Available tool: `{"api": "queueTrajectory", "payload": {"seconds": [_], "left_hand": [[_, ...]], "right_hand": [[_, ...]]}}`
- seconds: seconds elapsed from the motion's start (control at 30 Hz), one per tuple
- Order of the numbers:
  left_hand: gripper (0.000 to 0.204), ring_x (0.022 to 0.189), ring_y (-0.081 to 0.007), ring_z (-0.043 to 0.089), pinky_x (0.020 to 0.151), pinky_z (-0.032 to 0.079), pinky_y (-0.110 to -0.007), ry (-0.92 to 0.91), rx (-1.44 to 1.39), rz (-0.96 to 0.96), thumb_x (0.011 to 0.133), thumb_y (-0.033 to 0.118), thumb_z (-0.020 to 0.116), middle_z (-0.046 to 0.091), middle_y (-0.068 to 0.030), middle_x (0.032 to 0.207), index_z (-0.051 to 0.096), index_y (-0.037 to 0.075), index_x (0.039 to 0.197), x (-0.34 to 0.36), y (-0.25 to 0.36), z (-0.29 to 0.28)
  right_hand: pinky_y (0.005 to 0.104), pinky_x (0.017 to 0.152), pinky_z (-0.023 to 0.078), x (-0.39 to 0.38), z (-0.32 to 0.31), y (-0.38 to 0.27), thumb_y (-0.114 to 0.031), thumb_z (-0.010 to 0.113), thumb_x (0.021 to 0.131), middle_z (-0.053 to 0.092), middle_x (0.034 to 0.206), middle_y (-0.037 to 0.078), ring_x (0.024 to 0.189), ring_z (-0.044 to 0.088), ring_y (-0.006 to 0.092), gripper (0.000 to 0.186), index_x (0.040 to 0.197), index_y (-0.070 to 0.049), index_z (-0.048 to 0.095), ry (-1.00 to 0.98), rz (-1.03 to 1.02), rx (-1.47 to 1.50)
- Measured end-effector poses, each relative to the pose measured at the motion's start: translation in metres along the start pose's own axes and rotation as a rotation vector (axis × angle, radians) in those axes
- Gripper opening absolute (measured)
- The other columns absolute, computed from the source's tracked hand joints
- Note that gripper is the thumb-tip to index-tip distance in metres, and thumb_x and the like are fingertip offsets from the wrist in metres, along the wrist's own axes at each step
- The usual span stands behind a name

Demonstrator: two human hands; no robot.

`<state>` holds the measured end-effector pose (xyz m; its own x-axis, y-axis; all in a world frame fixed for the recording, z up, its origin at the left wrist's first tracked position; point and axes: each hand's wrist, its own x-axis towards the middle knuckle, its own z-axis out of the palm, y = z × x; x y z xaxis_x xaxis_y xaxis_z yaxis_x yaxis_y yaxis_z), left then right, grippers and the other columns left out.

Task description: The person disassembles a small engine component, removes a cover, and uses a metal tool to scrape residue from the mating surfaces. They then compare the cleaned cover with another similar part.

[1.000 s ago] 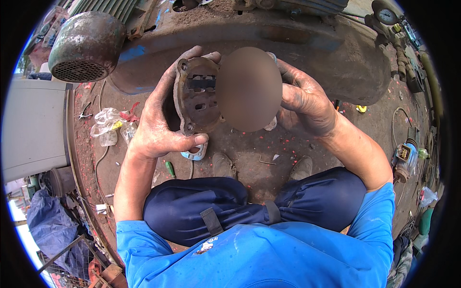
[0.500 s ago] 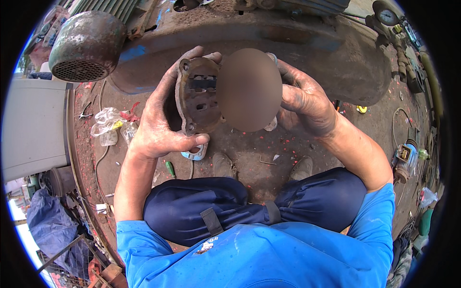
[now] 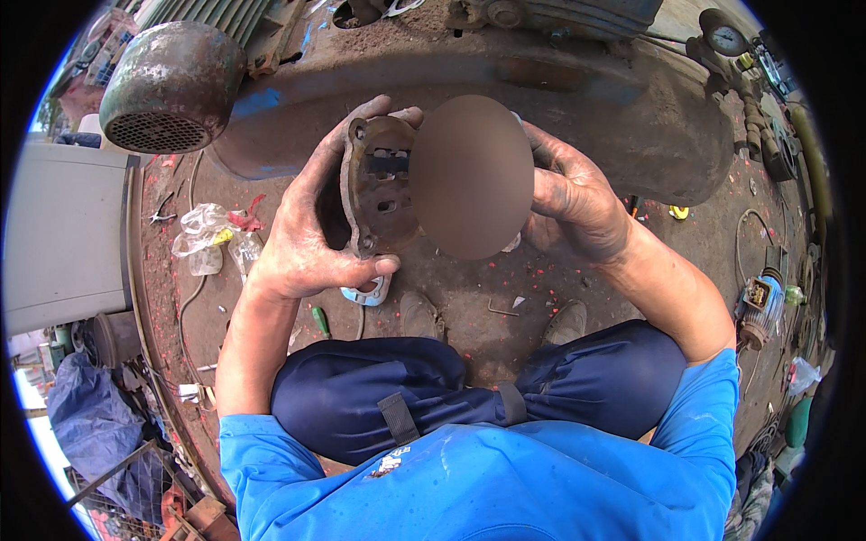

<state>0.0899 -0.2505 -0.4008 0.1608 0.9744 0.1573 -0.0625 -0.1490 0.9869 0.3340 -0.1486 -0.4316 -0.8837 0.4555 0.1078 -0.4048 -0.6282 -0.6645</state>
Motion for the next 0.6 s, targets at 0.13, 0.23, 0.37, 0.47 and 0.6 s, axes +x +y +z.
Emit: {"api": "queueTrajectory", "payload": {"seconds": [0.13,0.23,0.37,0.47,0.6], "left_hand": [[0.114,0.136,-0.0289,0.046,0.113,0.041,-0.046,0.021,-0.03,-0.043,0.061,0.012,0.089,0.04,-0.0177,0.153,0.024,0.001,0.154,-0.0006,0.0044,0.0026],[0.115,0.137,-0.0292,0.046,0.113,0.04,-0.045,-0.001,0.013,-0.007,0.061,0.011,0.089,0.039,-0.018,0.154,0.024,0.001,0.155,-0.0004,0.0036,0.0],[0.115,0.137,-0.0296,0.045,0.113,0.04,-0.046,-0.012,0.0,0.022,0.06,0.01,0.089,0.039,-0.0182,0.154,0.024,0.001,0.155,0.0008,-0.0008,-0.001],[0.116,0.138,-0.0298,0.045,0.114,0.039,-0.046,0.009,-0.035,0.001,0.06,0.011,0.089,0.039,-0.0185,0.154,0.024,0.001,0.155,0.0011,0.0001,0.0017],[0.116,0.138,-0.0302,0.045,0.113,0.04,-0.046,0.011,-0.023,-0.012,0.06,0.011,0.09,0.039,-0.0188,0.154,0.023,0.001,0.155,0.0014,0.0005,0.0006]], "right_hand": [[0.0406,0.105,0.046,0.0012,0.0011,-0.0002,-0.025,0.072,0.091,0.055,0.136,0.012,0.124,0.055,0.0227,0.069,0.147,-0.001,0.038,0.019,-0.004,-0.035],[0.0398,0.105,0.046,0.0012,0.0027,-0.0002,-0.025,0.073,0.091,0.055,0.135,0.012,0.124,0.055,0.0224,0.07,0.147,-0.001,0.039,0.029,0.001,-0.031],[0.0394,0.104,0.046,0.0019,0.0024,-0.0001,-0.025,0.073,0.091,0.055,0.135,0.012,0.124,0.056,0.0221,0.07,0.146,-0.001,0.038,0.021,0.0,-0.024],[0.0395,0.104,0.047,0.0019,0.0027,-0.0007,-0.025,0.073,0.091,0.055,0.135,0.012,0.124,0.056,0.0223,0.07,0.146,-0.001,0.039,0.022,-0.001,-0.024],[0.0398,0.104,0.047,0.0027,0.0002,-0.0006,-0.027,0.073,0.091,0.055,0.136,0.012,0.124,0.056,0.0226,0.07,0.146,-0.001,0.039,0.012,0.005,-0.037]]}}
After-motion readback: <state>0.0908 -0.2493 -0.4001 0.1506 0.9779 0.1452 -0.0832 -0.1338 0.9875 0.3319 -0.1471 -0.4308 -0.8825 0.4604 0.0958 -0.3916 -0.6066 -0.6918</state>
